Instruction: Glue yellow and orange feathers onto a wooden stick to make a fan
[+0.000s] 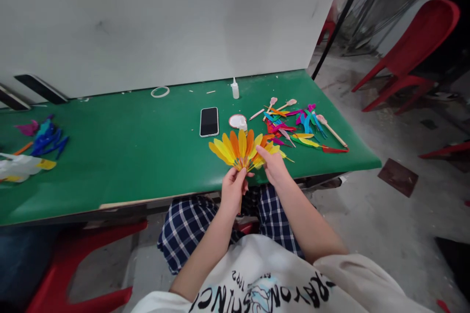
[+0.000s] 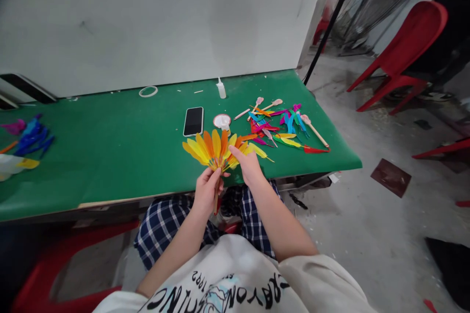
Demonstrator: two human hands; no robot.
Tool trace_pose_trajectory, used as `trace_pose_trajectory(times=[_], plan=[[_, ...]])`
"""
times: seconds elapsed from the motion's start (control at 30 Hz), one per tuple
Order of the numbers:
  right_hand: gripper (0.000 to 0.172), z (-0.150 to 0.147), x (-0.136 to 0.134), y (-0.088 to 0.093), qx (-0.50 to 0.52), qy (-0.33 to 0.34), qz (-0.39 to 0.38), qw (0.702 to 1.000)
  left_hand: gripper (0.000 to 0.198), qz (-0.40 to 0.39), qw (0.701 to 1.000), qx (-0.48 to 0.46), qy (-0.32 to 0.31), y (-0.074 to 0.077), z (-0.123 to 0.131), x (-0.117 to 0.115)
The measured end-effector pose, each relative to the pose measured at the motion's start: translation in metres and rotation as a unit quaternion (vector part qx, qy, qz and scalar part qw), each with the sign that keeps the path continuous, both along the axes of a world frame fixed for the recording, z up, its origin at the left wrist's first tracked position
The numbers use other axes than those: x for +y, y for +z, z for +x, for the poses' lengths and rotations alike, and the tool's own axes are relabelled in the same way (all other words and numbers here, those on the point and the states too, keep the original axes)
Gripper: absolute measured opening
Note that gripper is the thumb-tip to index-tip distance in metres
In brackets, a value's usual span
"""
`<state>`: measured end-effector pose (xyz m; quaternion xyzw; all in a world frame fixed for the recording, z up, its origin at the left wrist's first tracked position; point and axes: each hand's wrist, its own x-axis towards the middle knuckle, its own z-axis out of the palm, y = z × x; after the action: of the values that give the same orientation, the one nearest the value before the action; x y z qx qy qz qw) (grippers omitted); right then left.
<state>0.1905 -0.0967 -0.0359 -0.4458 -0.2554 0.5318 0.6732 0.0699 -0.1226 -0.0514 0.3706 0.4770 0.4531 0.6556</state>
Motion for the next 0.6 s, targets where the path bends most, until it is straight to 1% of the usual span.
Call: trace_pose_trajectory(times=[0.07, 0.1, 0.13, 0.23, 0.33, 0.4, 0.43, 0.6], plan=[[0.025, 0.015, 0.001, 0.007, -0.028, 0.003, -0.006, 1.000, 0.028, 0.011, 1.000, 0.011, -0.010, 0.001, -0.002, -0.001], [0.023, 0.023, 0.002, 0.012, -0.066, 0.011, -0.010, 0.998, 0.028, 0.016, 1.000, 0.018, -0.018, 0.002, -0.003, -0.001], [0.023, 0.033, 0.001, 0.018, -0.113, 0.039, -0.007, 0.993, 0.028, 0.022, 0.999, 0.027, -0.027, 0.003, -0.004, -0.001], [0.023, 0.055, 0.000, 0.039, -0.255, 0.112, 0.005, 0.960, 0.028, 0.041, 0.996, 0.058, -0.060, 0.007, -0.008, -0.002], [0.018, 0.060, -0.002, 0.055, -0.326, 0.187, 0.007, 0.927, 0.027, 0.055, 0.992, 0.076, -0.088, 0.010, -0.008, -0.003], [0.013, 0.057, -0.003, 0.058, -0.338, 0.210, 0.007, 0.917, 0.026, 0.054, 0.991, 0.077, -0.095, 0.010, -0.007, -0.003], [0.012, 0.055, -0.003, 0.058, -0.338, 0.210, 0.005, 0.917, 0.026, 0.051, 0.991, 0.075, -0.096, 0.010, -0.007, -0.003], [0.010, 0.049, -0.004, 0.049, -0.319, 0.193, 0.006, 0.928, 0.025, 0.050, 0.992, 0.074, -0.091, 0.009, -0.005, -0.003]])
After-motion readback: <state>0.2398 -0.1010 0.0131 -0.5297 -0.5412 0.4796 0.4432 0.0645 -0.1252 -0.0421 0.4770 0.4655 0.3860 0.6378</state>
